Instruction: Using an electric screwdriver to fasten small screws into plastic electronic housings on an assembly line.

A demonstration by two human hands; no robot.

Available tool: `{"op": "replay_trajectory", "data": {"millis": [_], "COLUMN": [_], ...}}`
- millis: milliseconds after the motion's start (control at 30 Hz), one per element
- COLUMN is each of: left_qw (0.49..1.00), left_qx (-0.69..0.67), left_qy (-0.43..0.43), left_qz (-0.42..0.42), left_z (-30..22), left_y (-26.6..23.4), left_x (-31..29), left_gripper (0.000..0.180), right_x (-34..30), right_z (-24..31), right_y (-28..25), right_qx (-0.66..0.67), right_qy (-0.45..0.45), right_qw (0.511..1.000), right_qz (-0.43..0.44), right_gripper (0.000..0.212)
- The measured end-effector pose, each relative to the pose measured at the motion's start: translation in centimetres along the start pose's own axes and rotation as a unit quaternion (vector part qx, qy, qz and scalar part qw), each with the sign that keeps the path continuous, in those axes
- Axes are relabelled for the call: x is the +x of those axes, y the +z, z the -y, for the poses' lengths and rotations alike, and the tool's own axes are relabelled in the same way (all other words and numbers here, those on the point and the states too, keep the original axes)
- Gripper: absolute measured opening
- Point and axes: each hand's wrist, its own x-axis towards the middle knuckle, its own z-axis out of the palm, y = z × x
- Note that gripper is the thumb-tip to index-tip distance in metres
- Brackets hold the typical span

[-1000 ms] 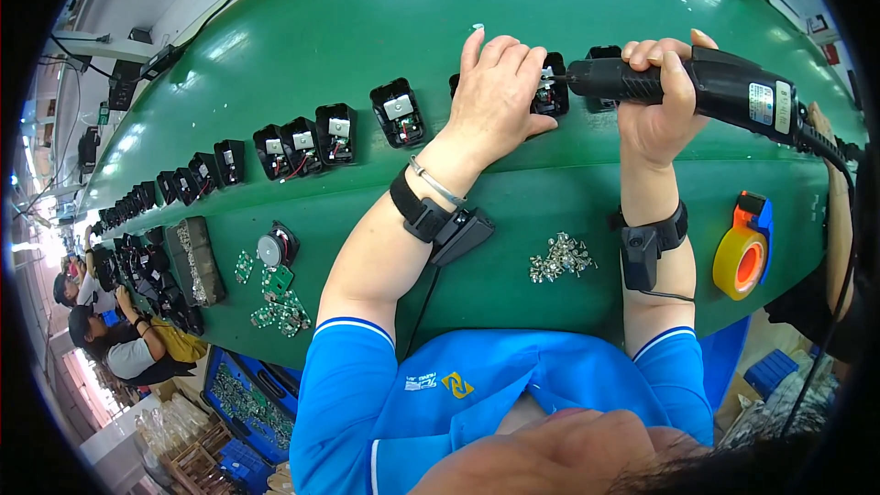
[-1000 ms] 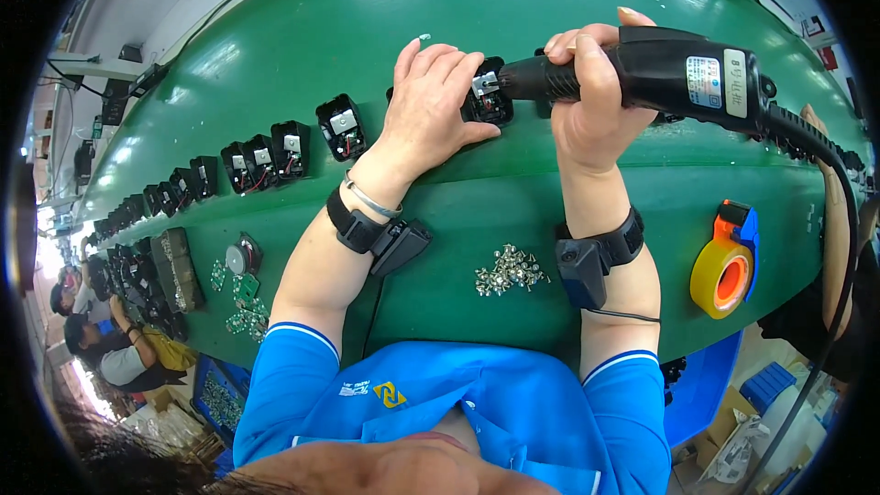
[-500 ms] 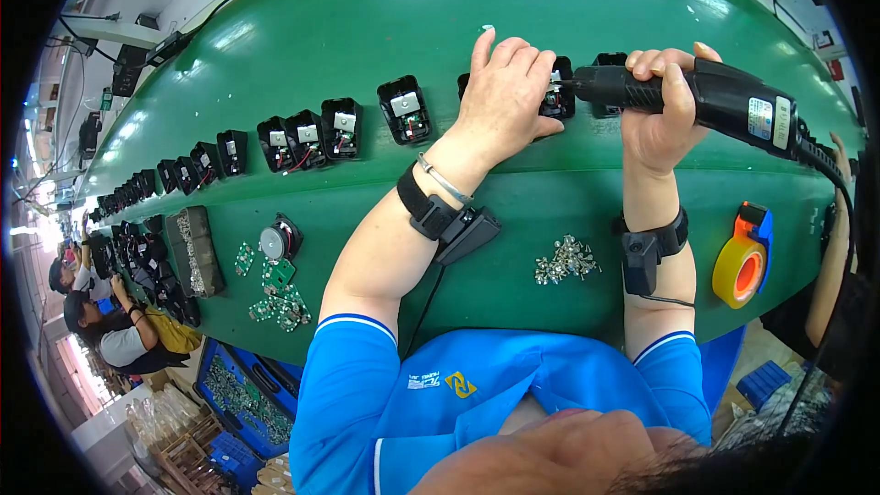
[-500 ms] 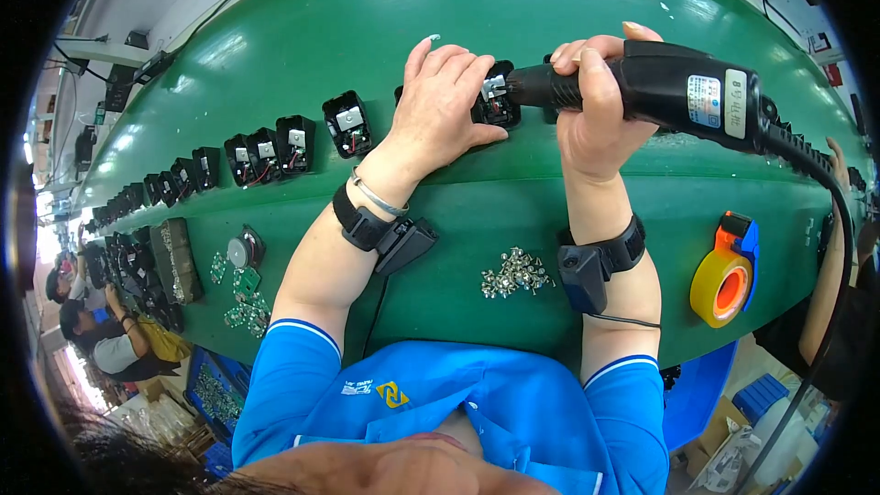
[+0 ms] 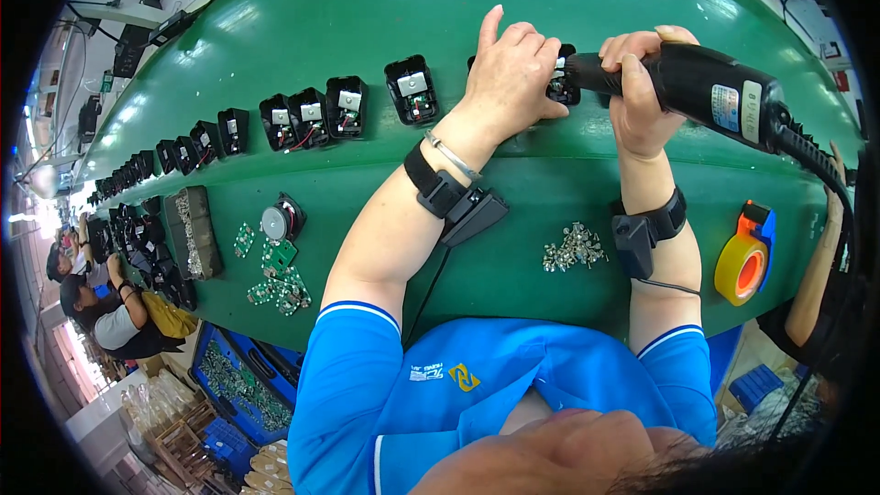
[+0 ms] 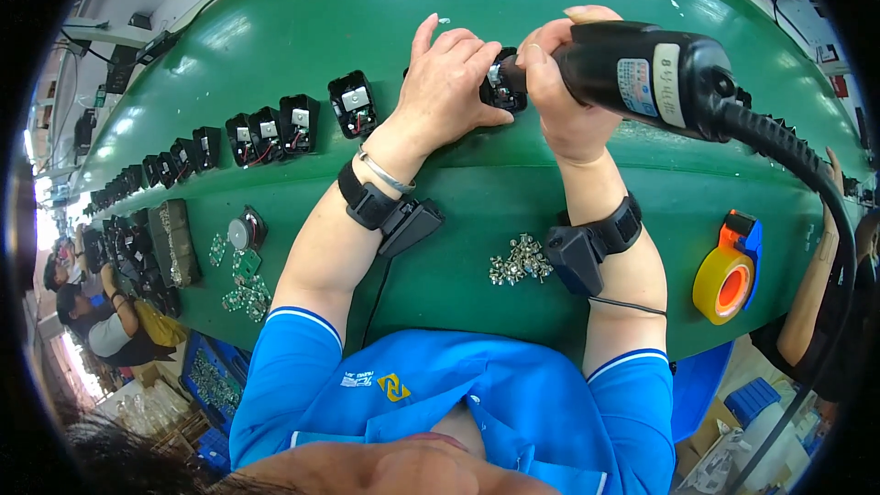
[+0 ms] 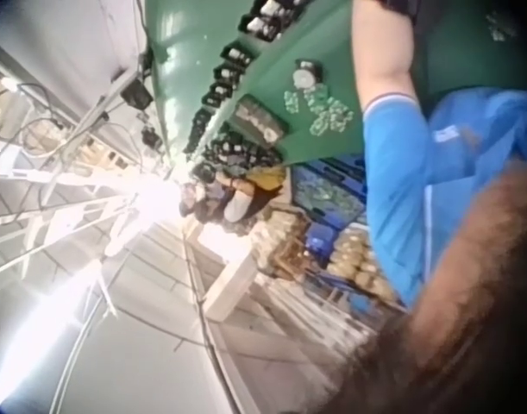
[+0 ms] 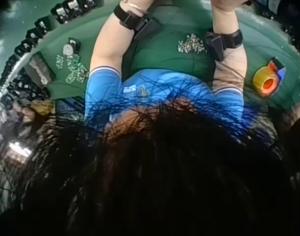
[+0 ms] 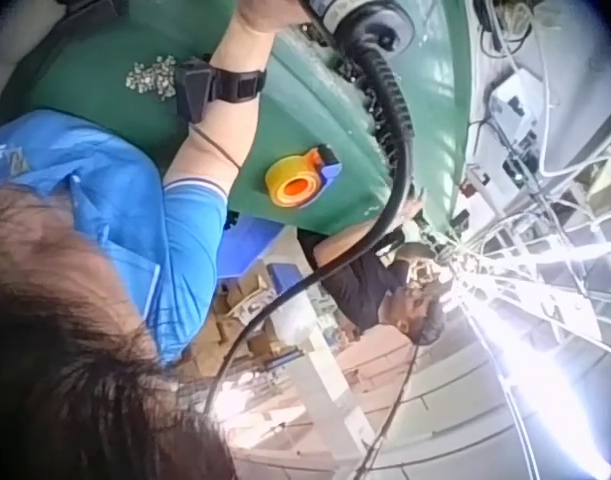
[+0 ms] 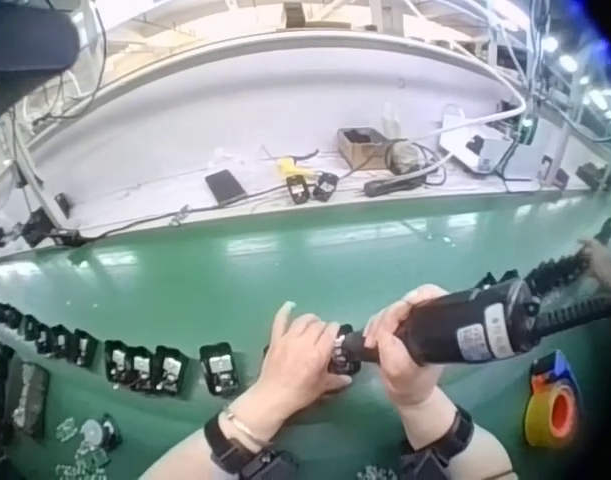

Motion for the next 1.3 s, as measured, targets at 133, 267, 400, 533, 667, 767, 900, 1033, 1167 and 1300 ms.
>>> {"op": "replay_trajectory", "data": {"millis": [133,267,400,533,667,767,900,1033,1167,1300], "left_qw": [1.000,0.997,0.994,0.981,0.951,0.953,0.945,0.950,0.961,0.923], "left_qx": [0.014,0.055,0.086,-0.137,-0.236,-0.181,-0.185,-0.163,-0.221,-0.380], "left_qy": [0.017,0.045,0.046,0.121,0.127,0.159,0.196,0.202,0.113,-0.053], "left_qz": [-0.001,-0.029,-0.056,0.059,0.157,0.186,0.182,0.172,0.122,0.022], "left_z": [0.2,-1.1,-1.5,-3.9,-7.1,-7.1,-6.5,-6.6,-5.9,-5.7], "left_y": [-0.1,-1.5,-2.4,-3.0,-1.4,-0.7,-0.4,-0.3,-0.3,-0.4], "left_x": [0.6,0.7,-0.7,-4.1,-6.1,-6.3,-6.3,-6.3,-5.7,-3.5], "left_gripper": [0.061,0.063,0.061,0.028,0.019,0.018,0.014,0.008,0.009,0.012], "right_x": [0.2,2.4,1.2,-1.2,-1.8,-1.8,-1.9,-1.7,-1.5,-0.7], "right_z": [0.3,4.3,5.8,7.4,7.5,7.4,7.3,7.7,8.4,9.6], "right_y": [0.1,2.2,-3.7,-5.5,-5.8,-5.4,-5.5,-5.9,-5.9,-6.1], "right_qx": [-0.017,0.030,0.149,0.100,0.103,0.106,0.099,0.100,0.122,0.182], "right_qy": [0.017,0.065,0.025,0.066,0.061,0.067,0.062,0.066,0.068,0.058], "right_qw": [1.000,0.983,0.986,0.988,0.986,0.988,0.989,0.988,0.984,0.973], "right_qz": [-0.015,-0.169,-0.072,-0.095,-0.113,-0.093,-0.093,-0.098,-0.108,-0.131], "right_gripper": [0.034,0.037,0.027,0.030,0.031,0.032,0.032,0.033,0.032,0.031]}}
